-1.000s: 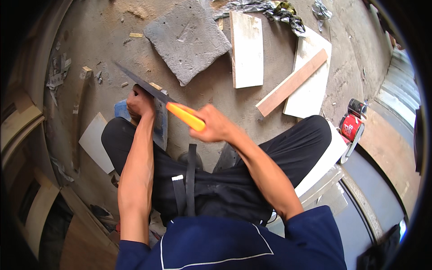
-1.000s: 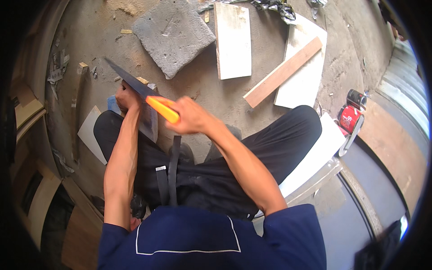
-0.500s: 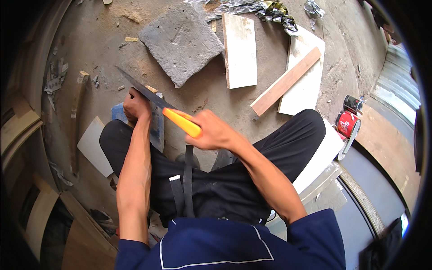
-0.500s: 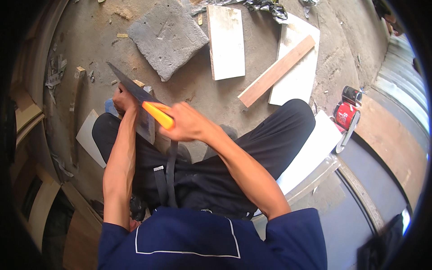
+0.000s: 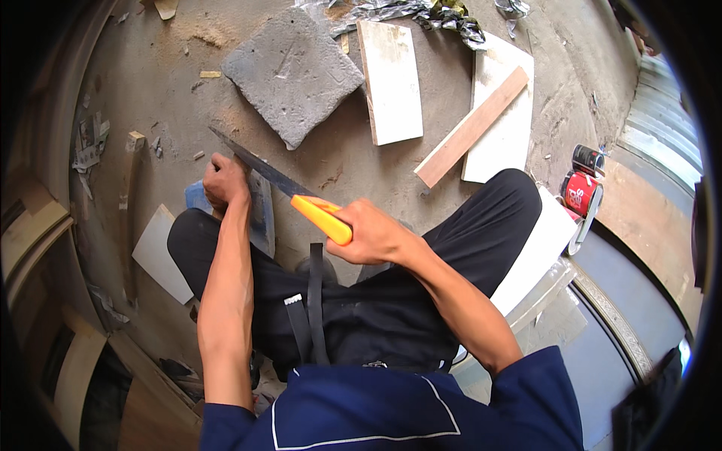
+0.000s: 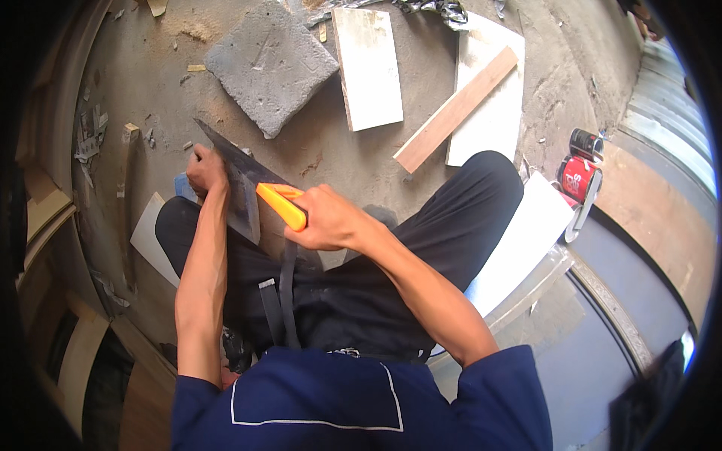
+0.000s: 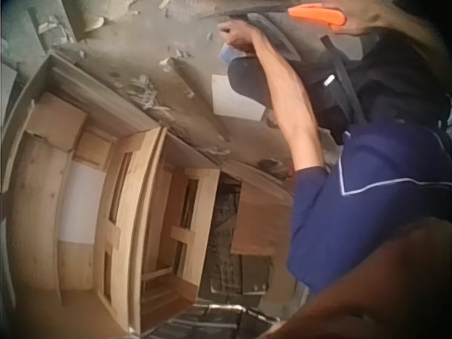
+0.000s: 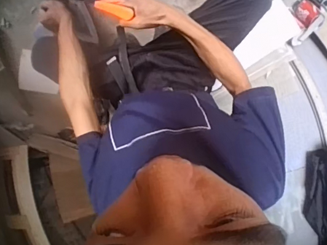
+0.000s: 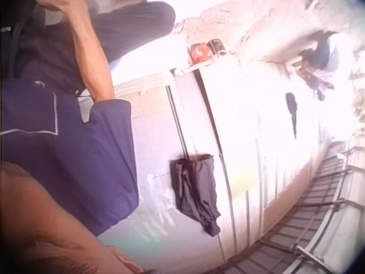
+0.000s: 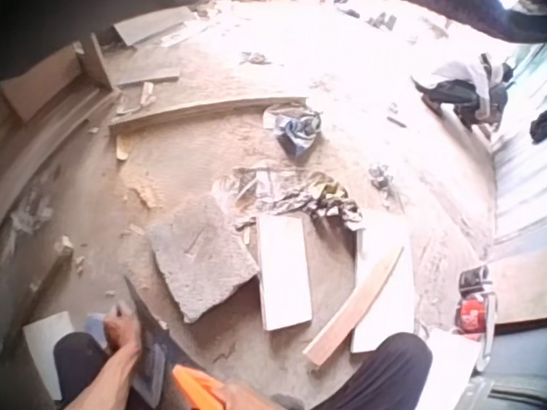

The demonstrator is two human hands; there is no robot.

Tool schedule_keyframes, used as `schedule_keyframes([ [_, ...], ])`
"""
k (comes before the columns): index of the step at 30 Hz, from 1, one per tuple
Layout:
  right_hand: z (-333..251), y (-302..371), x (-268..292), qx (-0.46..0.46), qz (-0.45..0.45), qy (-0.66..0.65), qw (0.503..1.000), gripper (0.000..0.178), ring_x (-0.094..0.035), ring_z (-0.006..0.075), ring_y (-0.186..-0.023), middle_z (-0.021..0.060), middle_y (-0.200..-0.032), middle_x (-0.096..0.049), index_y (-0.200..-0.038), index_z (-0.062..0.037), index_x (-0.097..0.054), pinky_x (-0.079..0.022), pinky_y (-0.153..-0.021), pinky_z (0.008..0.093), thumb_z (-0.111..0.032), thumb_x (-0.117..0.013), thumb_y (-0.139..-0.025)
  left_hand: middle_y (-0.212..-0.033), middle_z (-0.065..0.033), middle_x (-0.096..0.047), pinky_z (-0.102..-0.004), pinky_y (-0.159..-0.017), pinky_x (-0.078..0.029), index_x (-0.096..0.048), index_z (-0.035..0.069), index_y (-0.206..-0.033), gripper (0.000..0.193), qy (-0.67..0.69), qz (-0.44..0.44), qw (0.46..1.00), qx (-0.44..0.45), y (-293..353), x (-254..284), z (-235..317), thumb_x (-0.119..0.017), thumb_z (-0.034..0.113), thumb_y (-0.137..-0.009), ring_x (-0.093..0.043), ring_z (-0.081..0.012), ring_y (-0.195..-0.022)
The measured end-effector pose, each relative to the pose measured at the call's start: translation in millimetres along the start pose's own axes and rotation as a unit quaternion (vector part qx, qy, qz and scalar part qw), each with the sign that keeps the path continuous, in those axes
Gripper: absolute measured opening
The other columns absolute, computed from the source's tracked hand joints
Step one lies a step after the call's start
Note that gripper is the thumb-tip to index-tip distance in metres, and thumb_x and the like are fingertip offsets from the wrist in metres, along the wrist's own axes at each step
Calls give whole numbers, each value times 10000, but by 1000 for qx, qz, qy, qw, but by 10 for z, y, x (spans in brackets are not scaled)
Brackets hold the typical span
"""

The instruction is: The person sits on the floor and uses a hand saw to cut small pieces of wood. They repeatedly pick up wood pieces, position them on a concrete block, and saw them into smaller segments, occasionally stacking the cut pieces.

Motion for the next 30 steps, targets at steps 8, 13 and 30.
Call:
schedule_keyframes([
  [8, 23, 380, 141, -9, 7, 44, 999, 221, -588, 400, -589, 207, -626, -580, -714, 19, -579, -472, -583, 425, -192, -645, -725, -869, -204, -691, -461, -797, -434, -726, 62, -846, 483, 31, -32, 999, 22, 2, -62, -17, -449, 458, -864, -636, -416, -846],
  [13, -187, 735, 677, 33, 107, 51, 992, 172, -532, 278, -502, 156, -583, -520, -733, 0, -569, -440, -539, 355, -145, -659, -755, -1018, -162, -707, -484, -892, -400, -736, 91, -958, 595, 12, -121, 992, 43, -105, -82, -92, -440, 602, -880, -623, -371, -1023],
  [30, -260, -106, 898, 38, 215, 273, 937, 332, -653, 388, -682, 212, -711, -653, -831, -13, -679, -535, -662, 447, -337, -677, -759, -1088, -107, -668, -327, -836, -488, -558, 119, -1239, 471, 187, -331, 826, -416, 405, 1287, 552, -759, 204, -822, -626, -186, -975],
])
Point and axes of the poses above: each hand's wrist, its own y-axis away from the middle knuckle, its own x-axis out of the back of the hand, z = x × y, the point moved 5 cm from there along -y, towards the middle knuckle
